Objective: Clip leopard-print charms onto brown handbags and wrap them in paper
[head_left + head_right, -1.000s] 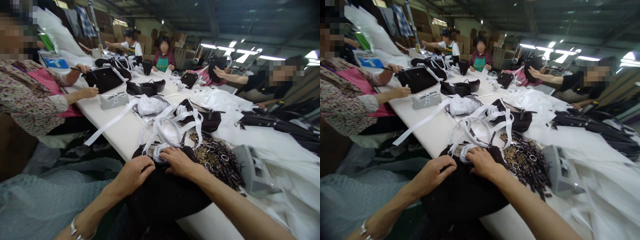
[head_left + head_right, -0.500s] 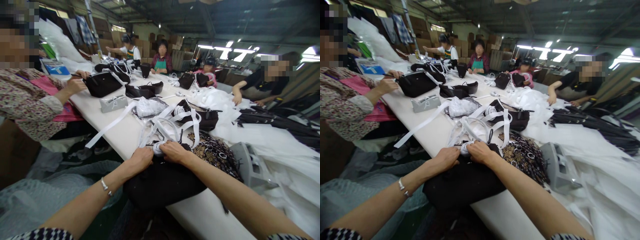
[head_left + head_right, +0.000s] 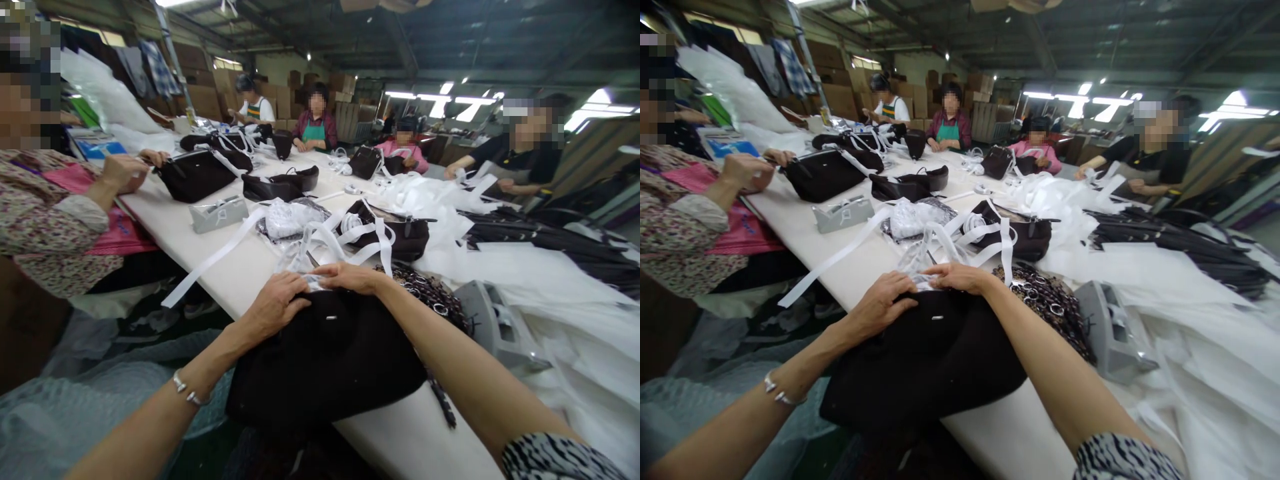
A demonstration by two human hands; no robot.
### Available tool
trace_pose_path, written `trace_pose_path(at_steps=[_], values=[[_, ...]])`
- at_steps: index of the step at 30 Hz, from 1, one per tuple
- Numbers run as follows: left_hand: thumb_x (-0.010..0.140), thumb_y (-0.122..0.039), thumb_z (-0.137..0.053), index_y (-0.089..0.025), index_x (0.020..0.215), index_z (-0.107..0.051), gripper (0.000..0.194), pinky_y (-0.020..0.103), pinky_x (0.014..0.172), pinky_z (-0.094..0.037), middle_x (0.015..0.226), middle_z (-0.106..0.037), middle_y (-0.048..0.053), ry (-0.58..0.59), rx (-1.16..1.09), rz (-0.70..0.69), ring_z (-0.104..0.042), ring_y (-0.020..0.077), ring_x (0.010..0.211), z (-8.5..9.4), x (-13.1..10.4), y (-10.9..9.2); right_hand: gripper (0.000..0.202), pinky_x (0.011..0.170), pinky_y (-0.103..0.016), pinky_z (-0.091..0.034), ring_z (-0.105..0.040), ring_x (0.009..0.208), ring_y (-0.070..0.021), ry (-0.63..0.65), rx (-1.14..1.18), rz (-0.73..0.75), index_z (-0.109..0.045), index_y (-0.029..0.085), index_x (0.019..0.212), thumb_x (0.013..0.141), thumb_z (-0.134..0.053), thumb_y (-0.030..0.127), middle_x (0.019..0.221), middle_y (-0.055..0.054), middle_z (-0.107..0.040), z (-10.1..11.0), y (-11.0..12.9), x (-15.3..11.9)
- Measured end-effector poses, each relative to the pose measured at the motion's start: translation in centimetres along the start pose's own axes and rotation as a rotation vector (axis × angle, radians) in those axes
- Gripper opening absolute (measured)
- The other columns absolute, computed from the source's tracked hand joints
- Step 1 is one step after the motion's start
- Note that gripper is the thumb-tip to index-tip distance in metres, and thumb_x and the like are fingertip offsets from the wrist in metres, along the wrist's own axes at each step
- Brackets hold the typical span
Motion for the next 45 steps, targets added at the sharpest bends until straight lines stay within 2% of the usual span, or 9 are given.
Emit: trace_pose_path(at_steps=[5, 13, 18, 24, 28, 31, 34, 38, 45], values=[[0.090, -0.025, -0.053, -0.021, 0.090, -0.055, 0.005, 0.034, 0.086, -0.041, 0.098, -0.060, 0.005, 0.026, -0.118, 0.058, -0.054, 0.0211, 0.095, -0.8, 0.4, 0.1, 0.028, 0.079, -0.025, -0.051, -0.067, 0.084, -0.0144, 0.232, -0.174, -0.171, -0.071, 0.018, 0.107, 0.090, -0.054, 0.031, 0.099, -0.003, -0.074, -3.0, -2.6, 1.4], [0.091, -0.040, -0.043, -0.023, 0.090, -0.050, 0.019, 0.030, 0.065, -0.038, 0.074, -0.058, 0.000, 0.372, -0.113, 0.333, -0.056, 0.0205, 0.069, -4.7, -0.6, 5.1, 0.023, 0.080, -0.031, -0.050, -0.067, 0.084, -0.0238, 0.137, -0.440, -0.294, -0.074, 0.014, 0.071, 0.077, -0.070, 0.036, 0.081, -0.010, -0.075, -1.7, -5.2, 2.8], [0.087, -0.047, -0.047, -0.020, 0.083, -0.051, 0.027, 0.025, 0.062, -0.040, 0.076, -0.055, -0.002, 0.470, -0.400, 0.269, -0.053, 0.0171, 0.071, -5.1, 0.5, 5.9, 0.054, 0.074, -0.029, -0.052, -0.068, 0.086, -0.0232, 0.097, -0.322, -0.359, -0.075, 0.015, 0.084, 0.079, -0.058, 0.066, 0.102, -0.011, -0.073, -0.2, -4.9, 0.9], [0.079, -0.049, -0.057, -0.020, 0.083, -0.055, 0.029, 0.023, 0.052, -0.034, 0.068, -0.054, -0.003, 0.628, -0.459, 0.316, -0.048, 0.0143, 0.060, -4.6, 2.0, 5.9, 0.040, 0.067, -0.020, -0.051, -0.067, 0.074, -0.0130, 0.331, 0.156, -0.182, -0.069, 0.021, 0.100, 0.074, -0.073, 0.051, 0.092, 0.000, -0.074, -3.1, -4.3, 0.1], [0.080, -0.044, -0.056, -0.021, 0.082, -0.060, 0.024, 0.024, 0.057, -0.036, 0.073, -0.060, 0.000, 0.671, -0.189, 0.214, -0.054, 0.0170, 0.066, -3.9, 3.0, 5.4, 0.031, 0.061, -0.017, -0.049, -0.064, 0.064, -0.0086, 0.276, -0.094, -0.195, -0.067, 0.022, 0.099, 0.082, -0.064, 0.048, 0.084, 0.003, -0.072, -2.5, -6.0, 0.8], [0.080, -0.041, -0.056, -0.022, 0.086, -0.062, 0.021, 0.026, 0.059, -0.038, 0.078, -0.066, 0.002, 0.687, 0.031, 0.237, -0.060, 0.0199, 0.070, -5.6, 2.4, 6.6, 0.035, 0.063, -0.019, -0.048, -0.065, 0.070, -0.0114, 0.129, -0.374, -0.242, -0.069, 0.021, 0.097, 0.082, -0.062, 0.052, 0.086, 0.000, -0.072, -1.2, -6.8, 1.8], [0.077, -0.035, -0.062, -0.022, 0.087, -0.064, 0.016, 0.028, 0.063, -0.042, 0.079, -0.069, 0.005, 0.684, 0.138, 0.254, -0.064, 0.0231, 0.074, -8.5, 1.5, 7.2, 0.039, 0.068, -0.025, -0.048, -0.066, 0.080, -0.0199, 0.050, -0.518, -0.284, -0.072, 0.017, 0.083, 0.065, -0.078, 0.050, 0.085, -0.006, -0.072, -1.0, -7.1, 2.5], [0.076, -0.021, -0.062, -0.021, 0.096, -0.064, 0.020, 0.035, 0.077, -0.046, 0.093, -0.070, 0.009, 0.594, 0.203, 0.205, -0.065, 0.0269, 0.088, -9.8, 1.7, 5.2, 0.033, 0.071, -0.027, -0.048, -0.066, 0.088, -0.0243, -0.011, -0.639, -0.244, -0.074, 0.017, 0.085, 0.062, -0.082, 0.040, 0.090, -0.008, -0.073, -1.3, -6.3, 2.7], [0.091, -0.045, -0.052, -0.015, 0.128, -0.055, 0.048, 0.047, 0.110, -0.031, 0.136, -0.056, 0.018, 0.313, 0.116, -0.001, -0.046, 0.0329, 0.131, -8.4, 0.4, -1.1, 0.023, 0.083, -0.024, -0.045, -0.065, 0.096, -0.0198, -0.235, -0.700, -0.036, -0.072, 0.020, 0.104, 0.084, -0.060, 0.021, 0.101, -0.004, -0.073, 1.9, 2.2, -3.6]])
Point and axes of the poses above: each hand's wrist, its own x-axis towards the middle knuckle, its own z-axis out of the back of the hand, y = z × x, the point moved 9 cm from there along x, towards the middle knuckle
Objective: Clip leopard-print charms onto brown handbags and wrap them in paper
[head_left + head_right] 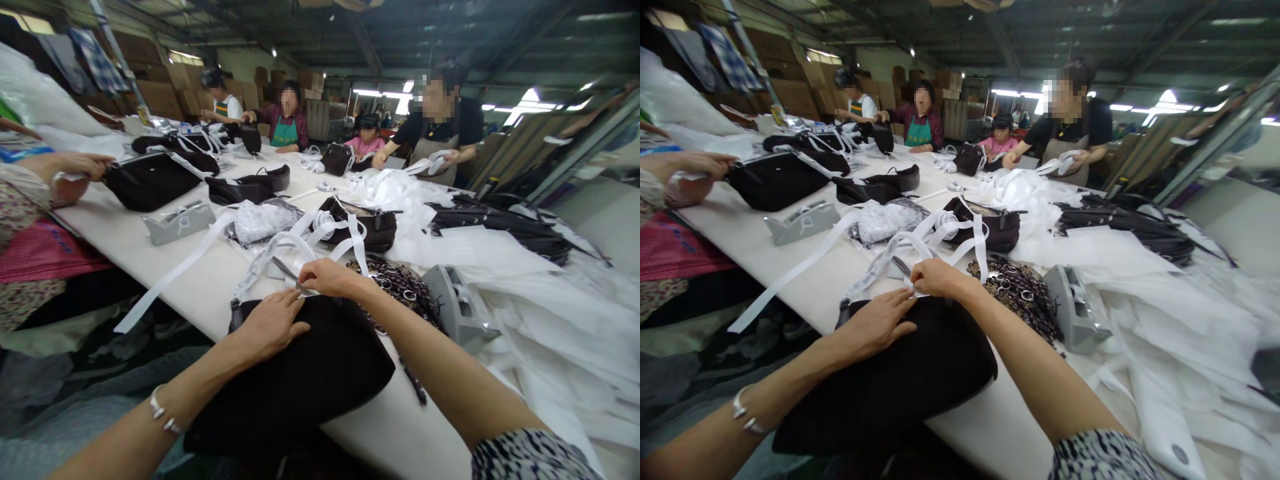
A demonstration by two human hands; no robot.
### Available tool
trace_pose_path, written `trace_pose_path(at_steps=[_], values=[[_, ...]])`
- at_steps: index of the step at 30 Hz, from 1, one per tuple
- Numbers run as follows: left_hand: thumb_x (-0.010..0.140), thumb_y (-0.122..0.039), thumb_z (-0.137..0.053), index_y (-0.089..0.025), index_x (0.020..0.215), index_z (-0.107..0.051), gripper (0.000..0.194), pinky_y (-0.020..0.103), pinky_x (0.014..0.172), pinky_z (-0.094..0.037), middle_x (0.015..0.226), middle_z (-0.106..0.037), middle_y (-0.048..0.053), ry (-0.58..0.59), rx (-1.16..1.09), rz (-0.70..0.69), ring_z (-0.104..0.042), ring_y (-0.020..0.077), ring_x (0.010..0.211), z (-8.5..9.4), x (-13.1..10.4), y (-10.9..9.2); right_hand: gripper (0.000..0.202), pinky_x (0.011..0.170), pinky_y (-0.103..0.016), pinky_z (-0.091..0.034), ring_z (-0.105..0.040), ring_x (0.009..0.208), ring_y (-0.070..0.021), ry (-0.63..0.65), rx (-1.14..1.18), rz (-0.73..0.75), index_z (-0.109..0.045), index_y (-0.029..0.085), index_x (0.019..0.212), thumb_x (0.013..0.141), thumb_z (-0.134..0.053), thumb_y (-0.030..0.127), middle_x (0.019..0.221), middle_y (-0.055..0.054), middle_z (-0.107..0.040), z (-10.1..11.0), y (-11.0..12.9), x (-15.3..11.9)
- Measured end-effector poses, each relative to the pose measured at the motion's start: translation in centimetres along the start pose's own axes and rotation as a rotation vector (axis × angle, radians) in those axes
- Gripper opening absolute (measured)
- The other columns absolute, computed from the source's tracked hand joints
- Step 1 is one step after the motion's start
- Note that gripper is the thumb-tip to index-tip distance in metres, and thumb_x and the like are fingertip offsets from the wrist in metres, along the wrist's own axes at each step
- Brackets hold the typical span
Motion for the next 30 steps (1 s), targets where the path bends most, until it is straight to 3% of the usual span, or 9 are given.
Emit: trace_pose_path(at_steps=[2, 4, 9, 12, 15, 18, 22, 26, 30], values=[[0.091, -0.048, -0.051, -0.015, 0.138, -0.047, 0.059, 0.048, 0.114, -0.025, 0.147, -0.045, 0.019, 0.013, -0.031, -0.028, -0.038, 0.0323, 0.138, -2.1, -1.3, -0.4, 0.028, 0.090, -0.029, -0.045, -0.064, 0.103, -0.0223, -0.139, -0.037, 0.041, -0.069, 0.020, 0.112, 0.090, -0.055, 0.029, 0.110, -0.007, -0.071, 2.3, 1.4, -3.8], [0.092, -0.047, -0.049, -0.015, 0.146, -0.038, 0.063, 0.048, 0.116, -0.023, 0.153, -0.036, 0.018, 0.043, -0.040, -0.035, -0.033, 0.0310, 0.142, -4.4, -2.3, -0.1, 0.040, 0.102, -0.036, -0.040, -0.057, 0.118, -0.0248, -0.233, -0.097, 0.089, -0.061, 0.019, 0.127, 0.093, -0.052, 0.039, 0.127, -0.010, -0.064, 2.0, 2.5, -7.7], [0.093, -0.051, -0.047, -0.020, 0.147, -0.038, 0.063, 0.050, 0.116, -0.023, 0.153, -0.038, 0.015, 0.011, -0.072, -0.074, -0.033, 0.0296, 0.142, -6.2, -2.3, 0.7, 0.052, 0.117, -0.054, -0.017, -0.029, 0.143, -0.0300, -0.098, -0.236, 0.007, -0.060, 0.016, 0.128, 0.091, -0.053, 0.051, 0.141, -0.014, -0.053, -7.4, 0.7, -12.1], [0.093, -0.051, -0.046, -0.021, 0.146, -0.039, 0.061, 0.050, 0.116, -0.023, 0.152, -0.039, 0.014, -0.010, -0.070, -0.089, -0.035, 0.0286, 0.141, -6.1, -2.1, 0.8, 0.046, 0.116, -0.055, -0.017, -0.030, 0.142, -0.0295, -0.110, -0.245, 0.000, -0.064, 0.015, 0.121, 0.090, -0.056, 0.047, 0.133, -0.015, -0.060, -9.6, 0.1, -11.5], [0.093, -0.051, -0.046, -0.022, 0.146, -0.039, 0.061, 0.050, 0.116, -0.024, 0.152, -0.039, 0.014, -0.006, -0.058, -0.086, -0.035, 0.0284, 0.141, -6.3, -1.9, 1.2, 0.035, 0.115, -0.053, -0.022, -0.037, 0.139, -0.0291, -0.180, -0.149, 0.041, -0.069, 0.018, 0.113, 0.088, -0.061, 0.040, 0.126, -0.012, -0.065, -8.2, 0.6, -11.5], [0.094, -0.053, -0.044, -0.020, 0.147, -0.037, 0.064, 0.052, 0.116, -0.024, 0.153, -0.037, 0.015, 0.022, -0.022, -0.086, -0.034, 0.0298, 0.142, -6.6, -1.8, 1.4, 0.024, 0.106, -0.035, -0.039, -0.057, 0.120, -0.0207, -0.384, 0.051, 0.040, -0.071, 0.022, 0.106, 0.091, -0.057, 0.034, 0.114, -0.005, -0.071, -4.4, -0.2, -13.9], [0.093, -0.057, -0.042, -0.018, 0.146, -0.040, 0.066, 0.053, 0.114, -0.027, 0.153, -0.037, 0.016, 0.045, 0.024, -0.079, -0.035, 0.0327, 0.141, -5.8, -1.5, 0.9, 0.026, 0.087, -0.023, -0.047, -0.067, 0.092, -0.0139, -0.591, 0.040, -0.289, -0.071, 0.022, 0.100, 0.095, -0.048, 0.033, 0.101, -0.001, -0.074, 0.0, -6.6, -19.0], [0.092, -0.052, -0.048, -0.014, 0.143, -0.045, 0.064, 0.052, 0.112, -0.030, 0.150, -0.041, 0.019, 0.040, 0.064, -0.033, -0.039, 0.0349, 0.138, -3.5, -1.3, -0.1, 0.020, 0.081, -0.026, -0.047, -0.067, 0.086, -0.0172, -0.533, -0.081, -0.494, -0.073, 0.020, 0.089, 0.089, -0.053, 0.025, 0.092, -0.003, -0.074, 0.9, -12.3, -21.4], [0.090, -0.044, -0.055, -0.019, 0.138, -0.052, 0.054, 0.049, 0.114, -0.030, 0.148, -0.046, 0.014, -0.036, 0.052, -0.087, -0.041, 0.0320, 0.137, -0.1, -2.4, -2.4, 0.009, 0.081, -0.029, -0.045, -0.065, 0.091, -0.0229, -0.429, -0.167, -0.614, -0.072, 0.017, 0.077, 0.076, -0.064, 0.017, 0.093, -0.009, -0.071, -1.1, -15.5, -20.6]])
Point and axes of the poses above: each hand's wrist, its own x-axis towards the middle knuckle, its own z-axis out of the back of the hand, y = z × x, the point moved 9 cm from there along x, towards the middle knuckle
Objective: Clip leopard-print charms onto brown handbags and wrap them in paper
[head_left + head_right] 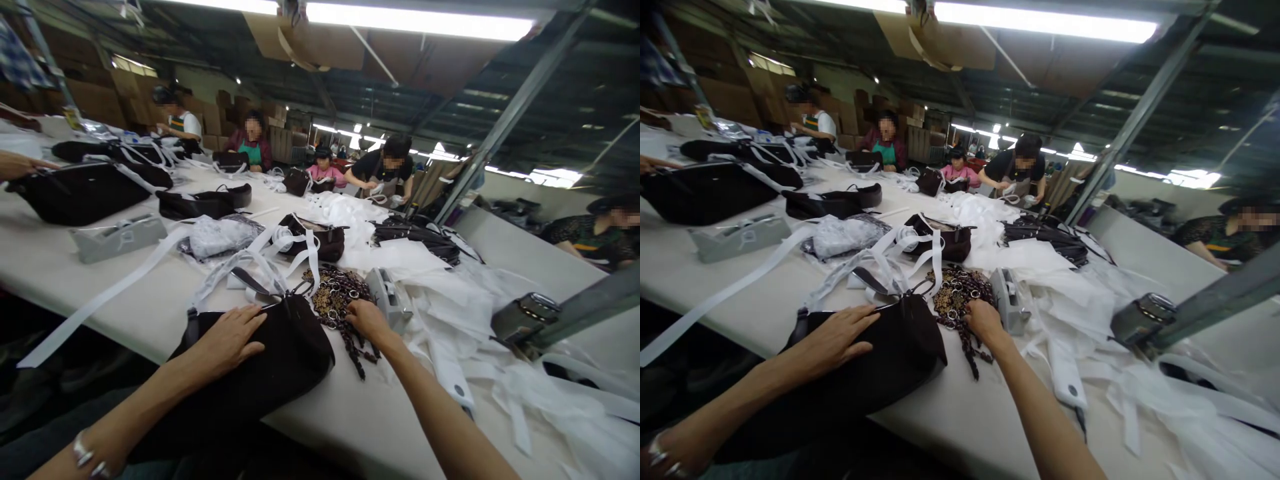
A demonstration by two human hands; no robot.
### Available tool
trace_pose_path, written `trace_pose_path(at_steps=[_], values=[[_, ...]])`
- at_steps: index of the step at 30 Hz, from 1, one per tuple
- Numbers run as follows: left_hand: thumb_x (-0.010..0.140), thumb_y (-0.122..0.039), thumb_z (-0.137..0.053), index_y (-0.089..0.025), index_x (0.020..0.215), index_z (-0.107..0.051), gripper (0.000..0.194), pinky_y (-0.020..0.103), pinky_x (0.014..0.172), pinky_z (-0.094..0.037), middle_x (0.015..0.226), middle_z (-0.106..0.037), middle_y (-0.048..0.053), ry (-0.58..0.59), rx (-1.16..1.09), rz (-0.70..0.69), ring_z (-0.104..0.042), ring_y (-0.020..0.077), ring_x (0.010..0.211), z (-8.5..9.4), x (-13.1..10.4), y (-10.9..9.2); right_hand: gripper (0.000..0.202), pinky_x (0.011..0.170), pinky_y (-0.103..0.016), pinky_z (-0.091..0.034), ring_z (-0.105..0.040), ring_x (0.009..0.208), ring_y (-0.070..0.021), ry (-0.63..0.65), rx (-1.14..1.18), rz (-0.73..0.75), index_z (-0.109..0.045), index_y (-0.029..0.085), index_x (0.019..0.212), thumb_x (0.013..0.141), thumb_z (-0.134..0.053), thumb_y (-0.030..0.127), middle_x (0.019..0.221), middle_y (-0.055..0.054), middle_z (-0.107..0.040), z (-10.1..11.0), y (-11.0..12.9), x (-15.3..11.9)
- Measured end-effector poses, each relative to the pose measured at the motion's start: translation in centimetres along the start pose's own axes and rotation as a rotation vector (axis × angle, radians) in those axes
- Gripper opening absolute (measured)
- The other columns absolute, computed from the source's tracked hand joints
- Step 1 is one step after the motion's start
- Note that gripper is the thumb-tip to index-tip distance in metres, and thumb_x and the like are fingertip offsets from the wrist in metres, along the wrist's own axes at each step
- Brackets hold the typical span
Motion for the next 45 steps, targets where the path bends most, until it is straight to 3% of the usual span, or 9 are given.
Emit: trace_pose_path(at_steps=[6, 10, 14, 19, 23, 25, 29, 34, 45], values=[[0.091, -0.044, -0.055, -0.031, 0.135, -0.054, 0.046, 0.046, 0.114, -0.034, 0.145, -0.051, 0.005, -0.055, -0.176, -0.018, -0.046, 0.0274, 0.134, 2.7, -3.7, -3.7, 0.007, 0.083, -0.033, -0.043, -0.061, 0.097, -0.0258, 0.023, -0.026, -0.057, -0.069, 0.015, 0.071, 0.073, -0.063, 0.013, 0.102, -0.014, -0.066, -2.2, -1.0, 1.4], [0.092, -0.037, -0.055, -0.031, 0.130, -0.058, 0.039, 0.045, 0.113, -0.037, 0.142, -0.055, 0.004, -0.081, -0.362, 0.051, -0.048, 0.0262, 0.132, 2.6, -4.6, -5.1, 0.013, 0.080, -0.033, -0.044, -0.060, 0.086, -0.0217, -0.012, 0.103, -0.078, -0.066, 0.016, 0.079, 0.082, -0.055, 0.023, 0.086, -0.008, -0.066, 0.3, -2.6, 1.8], [0.094, -0.032, -0.051, -0.028, 0.124, -0.061, 0.033, 0.041, 0.110, -0.040, 0.135, -0.059, 0.006, -0.091, -0.610, 0.080, -0.053, 0.0232, 0.126, 3.2, -3.1, -6.8, 0.029, 0.071, -0.030, -0.047, -0.060, 0.077, -0.0178, -0.041, 0.337, -0.075, -0.061, 0.017, 0.096, 0.091, -0.042, 0.038, 0.086, -0.005, -0.067, 3.8, -2.6, 0.9], [0.090, -0.027, -0.056, -0.024, 0.126, -0.059, 0.036, 0.035, 0.101, -0.046, 0.127, -0.062, 0.007, -0.179, -0.885, 0.112, -0.058, 0.0211, 0.115, 4.5, -0.4, -9.2, 0.032, 0.064, -0.026, -0.047, -0.058, 0.072, -0.0133, 0.080, 1.229, -0.068, -0.063, 0.020, 0.097, 0.077, -0.071, 0.045, 0.093, -0.003, -0.067, 5.6, 2.3, -3.1], [0.089, -0.029, -0.057, -0.022, 0.131, -0.054, 0.043, 0.030, 0.082, -0.051, 0.103, -0.068, 0.005, -0.204, -1.069, 0.209, -0.064, 0.0183, 0.092, 3.8, 0.5, -9.9, 0.028, 0.068, -0.026, -0.050, -0.061, 0.070, -0.0111, 0.258, 1.500, -0.038, -0.066, 0.020, 0.095, 0.077, -0.076, 0.038, 0.088, -0.001, -0.065, 4.7, 7.9, -6.7], [0.090, -0.031, -0.056, -0.023, 0.130, -0.055, 0.041, 0.028, 0.075, -0.050, 0.093, -0.069, 0.003, -0.169, -1.150, 0.218, -0.064, 0.0170, 0.082, 3.3, 0.5, -10.2, 0.025, 0.068, -0.026, -0.050, -0.061, 0.070, -0.0110, 0.328, 1.541, -0.012, -0.066, 0.019, 0.095, 0.079, -0.075, 0.036, 0.086, -0.002, -0.065, 3.9, 10.2, -8.1], [0.090, -0.032, -0.056, -0.019, 0.116, -0.064, 0.030, 0.028, 0.079, -0.049, 0.103, -0.071, 0.005, -0.154, -1.249, 0.202, -0.065, 0.0186, 0.090, 3.6, -0.2, -10.4, 0.023, 0.067, -0.023, -0.050, -0.060, 0.070, -0.0103, 0.400, 1.613, -0.011, -0.067, 0.019, 0.094, 0.079, -0.075, 0.034, 0.081, -0.001, -0.065, 2.2, 12.8, -9.4], [0.086, -0.030, -0.061, -0.020, 0.097, -0.072, 0.018, 0.032, 0.090, -0.044, 0.096, -0.072, 0.004, -0.279, -0.974, 0.299, -0.063, 0.0212, 0.096, 5.2, -2.3, -8.7, 0.025, 0.063, -0.020, -0.047, -0.057, 0.067, -0.0080, 0.395, 1.654, -0.063, -0.068, 0.019, 0.091, 0.075, -0.079, 0.035, 0.086, 0.000, -0.065, 0.8, 13.7, -9.7], [0.085, -0.028, -0.064, -0.018, 0.100, -0.068, 0.019, 0.029, 0.088, -0.046, 0.097, -0.071, 0.003, -0.289, -1.059, 0.269, -0.064, 0.0204, 0.093, 5.4, -3.9, -8.2, 0.028, 0.073, -0.027, -0.048, -0.058, 0.079, -0.0154, 0.217, 1.204, 0.114, -0.067, 0.019, 0.095, 0.083, -0.067, 0.045, 0.086, -0.003, -0.067, 1.7, 15.4, -10.2]])
Point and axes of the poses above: each hand's wrist, its own x-axis towards the middle knuckle, its own z-axis out of the back of the hand, y = z × x, the point moved 9 cm from there along x, towards the middle knuckle
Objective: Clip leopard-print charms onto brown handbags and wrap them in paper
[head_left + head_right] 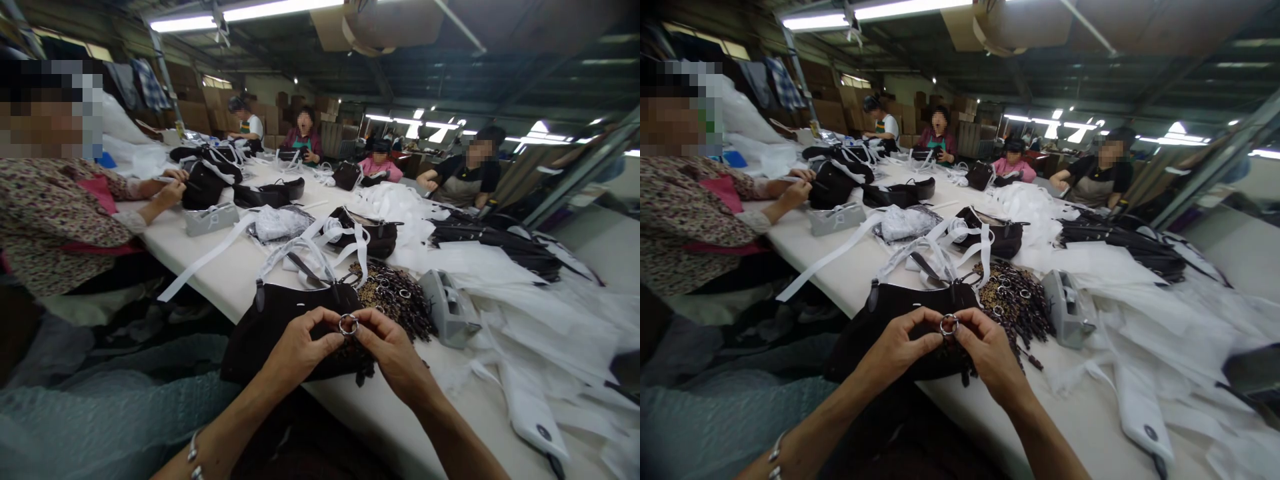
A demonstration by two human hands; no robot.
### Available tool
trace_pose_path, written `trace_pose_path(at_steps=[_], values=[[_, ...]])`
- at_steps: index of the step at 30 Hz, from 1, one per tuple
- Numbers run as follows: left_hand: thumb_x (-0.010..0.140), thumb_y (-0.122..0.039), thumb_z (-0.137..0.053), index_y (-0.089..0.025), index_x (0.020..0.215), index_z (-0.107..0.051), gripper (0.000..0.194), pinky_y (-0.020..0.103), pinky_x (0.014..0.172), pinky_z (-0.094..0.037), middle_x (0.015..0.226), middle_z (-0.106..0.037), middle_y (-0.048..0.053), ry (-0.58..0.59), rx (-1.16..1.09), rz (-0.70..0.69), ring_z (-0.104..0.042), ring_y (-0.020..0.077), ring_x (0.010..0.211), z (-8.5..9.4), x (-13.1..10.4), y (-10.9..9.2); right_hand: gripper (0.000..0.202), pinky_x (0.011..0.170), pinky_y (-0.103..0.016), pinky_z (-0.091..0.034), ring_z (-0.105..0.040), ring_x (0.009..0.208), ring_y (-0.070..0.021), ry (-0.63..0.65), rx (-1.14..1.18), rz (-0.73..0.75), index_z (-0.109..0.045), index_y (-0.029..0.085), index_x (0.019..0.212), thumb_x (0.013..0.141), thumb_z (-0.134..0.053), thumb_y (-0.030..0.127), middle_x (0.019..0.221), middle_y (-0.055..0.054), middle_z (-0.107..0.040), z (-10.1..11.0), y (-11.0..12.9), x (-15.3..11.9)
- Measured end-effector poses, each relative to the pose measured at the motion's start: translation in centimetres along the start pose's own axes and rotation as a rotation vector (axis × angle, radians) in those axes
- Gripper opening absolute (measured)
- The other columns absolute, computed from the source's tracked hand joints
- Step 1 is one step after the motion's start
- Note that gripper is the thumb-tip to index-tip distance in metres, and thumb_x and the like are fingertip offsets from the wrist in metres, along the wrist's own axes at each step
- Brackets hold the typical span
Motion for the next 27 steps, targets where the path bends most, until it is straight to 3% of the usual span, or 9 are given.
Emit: trace_pose_path(at_steps=[6, 8, 11, 13, 16, 19, 22, 27], values=[[0.087, -0.023, -0.061, -0.020, 0.108, -0.066, 0.023, 0.029, 0.085, -0.045, 0.092, -0.068, 0.002, -0.045, 0.162, -0.032, -0.062, 0.0180, 0.089, 2.6, -0.3, -0.2, 0.029, 0.059, -0.026, -0.048, -0.058, 0.064, -0.0124, 0.127, 0.052, -0.130, -0.066, 0.019, 0.090, 0.080, -0.068, 0.045, 0.076, -0.001, -0.064, -1.5, -0.4, -0.2], [0.087, -0.021, -0.060, -0.022, 0.108, -0.065, 0.022, 0.031, 0.089, -0.043, 0.094, -0.068, 0.001, -0.098, 0.278, -0.093, -0.061, 0.0182, 0.092, 3.4, -0.2, -0.9, 0.028, 0.059, -0.024, -0.047, -0.057, 0.063, -0.0112, 0.202, 0.086, -0.166, -0.066, 0.018, 0.088, 0.078, -0.070, 0.044, 0.076, -0.001, -0.064, -2.3, -0.6, -0.4], [0.085, -0.016, -0.061, -0.023, 0.107, -0.065, 0.023, 0.035, 0.095, -0.040, 0.099, -0.068, 0.003, -0.145, 0.429, -0.208, -0.059, 0.0202, 0.099, 3.3, -0.1, -1.8, 0.029, 0.060, -0.024, -0.048, -0.058, 0.065, -0.0106, 0.279, 0.187, -0.196, -0.066, 0.017, 0.088, 0.078, -0.072, 0.045, 0.079, -0.002, -0.064, -3.4, -1.0, -0.6], [0.083, -0.015, -0.062, -0.023, 0.104, -0.065, 0.022, 0.038, 0.097, -0.039, 0.105, -0.067, 0.004, -0.211, 0.508, -0.241, -0.057, 0.0222, 0.104, 3.1, -0.3, -2.0, 0.030, 0.061, -0.024, -0.049, -0.059, 0.067, -0.0110, 0.263, 0.266, -0.190, -0.066, 0.017, 0.090, 0.079, -0.072, 0.045, 0.082, -0.002, -0.064, -3.7, -1.5, -0.6], [0.087, -0.022, -0.058, -0.021, 0.090, -0.063, 0.006, 0.035, 0.089, -0.041, 0.096, -0.065, 0.004, -0.309, 0.515, -0.156, -0.057, 0.0217, 0.096, 3.6, -0.9, -1.1, 0.027, 0.063, -0.024, -0.050, -0.059, 0.068, -0.0111, 0.178, 0.328, -0.152, -0.066, 0.018, 0.094, 0.081, -0.071, 0.042, 0.081, -0.002, -0.064, -3.4, -2.2, -0.2], [0.095, -0.035, -0.047, -0.019, 0.083, -0.063, 0.026, 0.029, 0.077, -0.043, 0.082, -0.064, 0.002, -0.187, 0.320, -0.019, -0.059, 0.0179, 0.080, 3.3, -1.2, 0.5, 0.027, 0.066, -0.025, -0.052, -0.061, 0.071, -0.0116, 0.103, 0.334, -0.132, -0.067, 0.019, 0.096, 0.082, -0.071, 0.042, 0.085, -0.002, -0.066, -3.0, -2.8, 0.0], [0.095, -0.043, -0.046, -0.017, 0.084, -0.066, 0.034, 0.025, 0.073, -0.044, 0.080, -0.065, 0.001, -0.055, 0.130, 0.053, -0.059, 0.0167, 0.077, 2.8, -1.3, 1.3, 0.030, 0.068, -0.026, -0.052, -0.062, 0.071, -0.0124, 0.063, 0.294, -0.132, -0.067, 0.020, 0.099, 0.081, -0.070, 0.044, 0.085, -0.003, -0.068, -3.0, -2.9, 0.1], [0.086, -0.045, -0.060, -0.015, 0.085, -0.067, 0.031, 0.023, 0.068, -0.043, 0.078, -0.065, 0.001, -0.049, 0.039, 0.111, -0.057, 0.0155, 0.073, 3.3, -1.1, 1.8, 0.031, 0.069, -0.028, -0.054, -0.063, 0.072, -0.0151, 0.068, 0.159, -0.093, -0.069, 0.019, 0.094, 0.080, -0.071, 0.047, 0.079, -0.002, -0.068, -3.7, -2.1, -0.1]])
Point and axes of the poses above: each hand's wrist, its own x-axis towards the middle knuckle, its own z-axis out of the back of the hand, y = z × x, the point moved 9 cm from there along x, towards the middle knuckle
